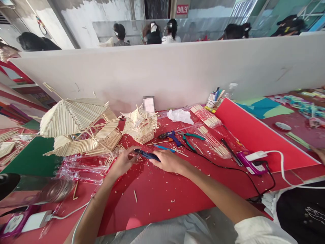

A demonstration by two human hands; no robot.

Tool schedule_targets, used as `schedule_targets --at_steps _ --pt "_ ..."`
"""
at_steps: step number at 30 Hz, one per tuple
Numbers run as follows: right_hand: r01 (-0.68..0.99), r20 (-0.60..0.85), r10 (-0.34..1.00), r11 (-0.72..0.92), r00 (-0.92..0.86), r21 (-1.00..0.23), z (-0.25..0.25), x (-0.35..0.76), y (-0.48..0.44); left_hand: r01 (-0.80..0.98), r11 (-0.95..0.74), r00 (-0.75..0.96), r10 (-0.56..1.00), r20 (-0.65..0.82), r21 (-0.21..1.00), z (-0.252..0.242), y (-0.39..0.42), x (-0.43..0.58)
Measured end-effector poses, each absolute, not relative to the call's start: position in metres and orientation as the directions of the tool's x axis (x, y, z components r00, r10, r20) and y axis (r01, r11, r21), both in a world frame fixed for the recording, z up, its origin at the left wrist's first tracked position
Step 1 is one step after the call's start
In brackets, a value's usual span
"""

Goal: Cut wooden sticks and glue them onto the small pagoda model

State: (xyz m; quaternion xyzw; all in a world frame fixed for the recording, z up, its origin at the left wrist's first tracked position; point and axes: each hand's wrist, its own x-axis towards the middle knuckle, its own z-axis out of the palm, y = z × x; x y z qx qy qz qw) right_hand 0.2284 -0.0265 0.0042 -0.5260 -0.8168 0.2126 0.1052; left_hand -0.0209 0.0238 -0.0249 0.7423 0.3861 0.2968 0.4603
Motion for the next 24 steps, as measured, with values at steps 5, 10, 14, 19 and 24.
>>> schedule_targets --at_steps 5,10,14,19,24 --pt "0.892 -0.120 0.903 0.375 -0.413 -0.253 0.011 0.224 -0.029 0.412 -0.420 0.525 0.835 0.166 0.808 -0.025 0.025 -0.022" --pt "0.909 -0.160 0.898 0.387 -0.410 -0.156 0.016 0.221 -0.030 0.434 -0.429 0.533 0.831 0.158 0.792 -0.026 0.024 -0.023" --pt "0.918 -0.157 0.909 0.363 -0.387 -0.160 0.012 0.221 -0.030 0.513 -0.456 0.514 0.842 0.165 0.727 -0.023 0.020 -0.022" --pt "0.931 -0.164 0.923 0.317 -0.347 -0.182 0.013 0.220 -0.029 0.586 -0.502 0.447 0.855 0.263 0.636 -0.011 0.017 -0.022" --pt "0.917 -0.136 0.909 0.381 -0.395 -0.117 0.016 0.216 -0.030 0.557 -0.544 0.450 0.833 0.322 0.628 -0.011 0.022 -0.027"
